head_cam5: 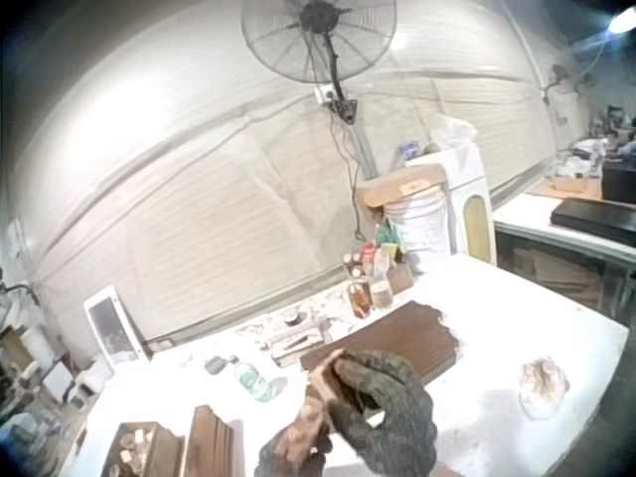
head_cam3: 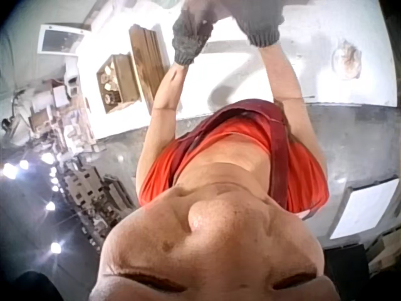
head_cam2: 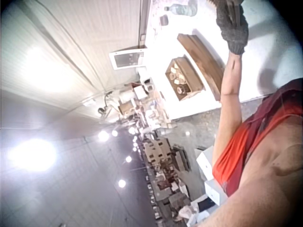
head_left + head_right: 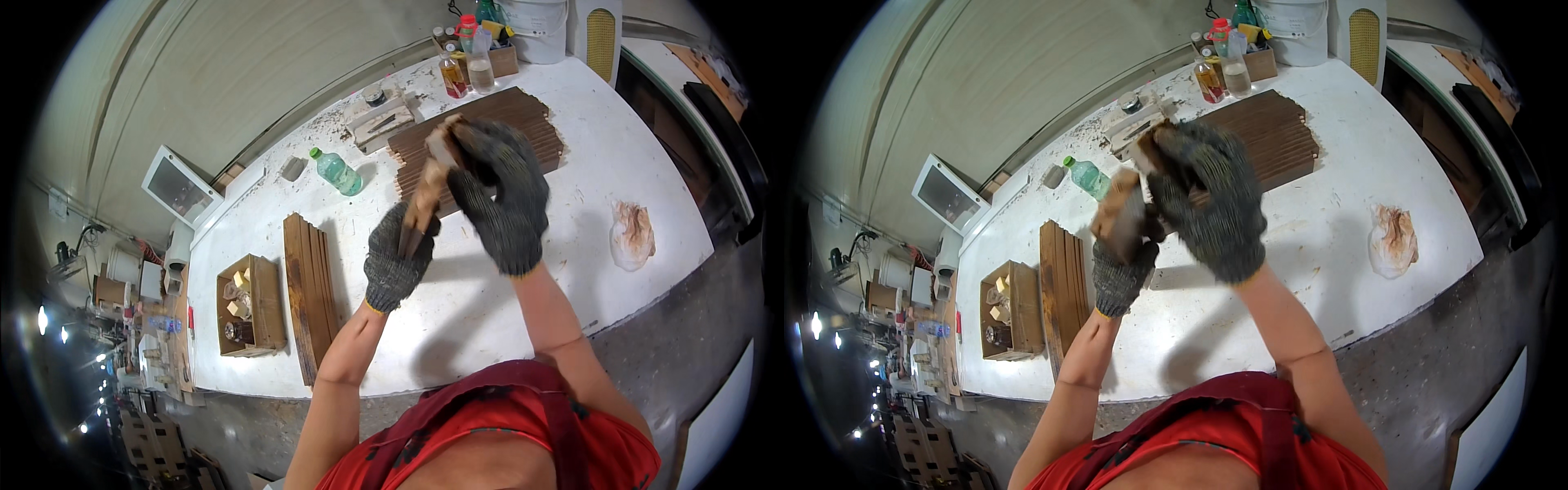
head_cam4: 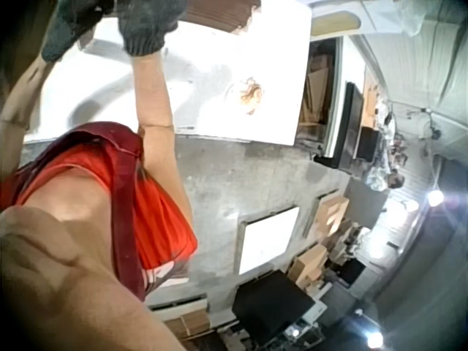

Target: The person rubs a small block of sandpaper against different sides of several long wooden furniture components. The person picks up each piece one at a time, turns it over to sand the edges and ends, and then places it into a stack on the workbench.

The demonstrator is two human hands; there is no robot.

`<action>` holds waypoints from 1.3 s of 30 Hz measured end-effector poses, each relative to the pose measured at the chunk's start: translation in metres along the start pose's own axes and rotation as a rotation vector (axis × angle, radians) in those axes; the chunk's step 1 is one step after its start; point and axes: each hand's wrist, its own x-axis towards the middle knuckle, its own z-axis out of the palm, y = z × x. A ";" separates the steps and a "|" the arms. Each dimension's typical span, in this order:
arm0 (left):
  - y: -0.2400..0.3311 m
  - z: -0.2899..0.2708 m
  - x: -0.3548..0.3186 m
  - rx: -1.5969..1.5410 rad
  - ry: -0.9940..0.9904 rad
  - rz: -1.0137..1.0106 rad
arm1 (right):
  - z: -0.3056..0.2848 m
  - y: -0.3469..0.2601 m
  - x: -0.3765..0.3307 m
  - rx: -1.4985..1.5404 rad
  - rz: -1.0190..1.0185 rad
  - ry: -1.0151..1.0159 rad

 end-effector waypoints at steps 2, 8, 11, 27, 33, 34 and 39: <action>0.006 -0.003 0.000 -0.075 -0.041 0.011 | -0.003 0.011 0.001 0.189 0.160 -0.038; 0.006 -0.054 0.012 -0.602 0.067 -0.083 | -0.024 0.014 -0.017 0.751 0.532 0.079; -0.010 -0.044 0.008 -1.093 0.162 -0.112 | -0.025 0.006 -0.015 0.467 0.432 -0.014; -0.057 -0.001 -0.081 -0.868 -0.102 -0.018 | 0.014 -0.006 -0.085 0.506 0.548 0.256; -0.042 0.033 -0.084 -0.043 -0.742 0.479 | 0.010 0.023 -0.104 0.651 0.733 0.424; -0.038 0.040 -0.075 -0.062 -0.801 0.468 | 0.006 0.019 -0.098 0.692 0.758 0.441; -0.027 0.060 -0.051 -0.046 -0.959 0.456 | -0.006 0.037 -0.104 0.318 0.557 0.361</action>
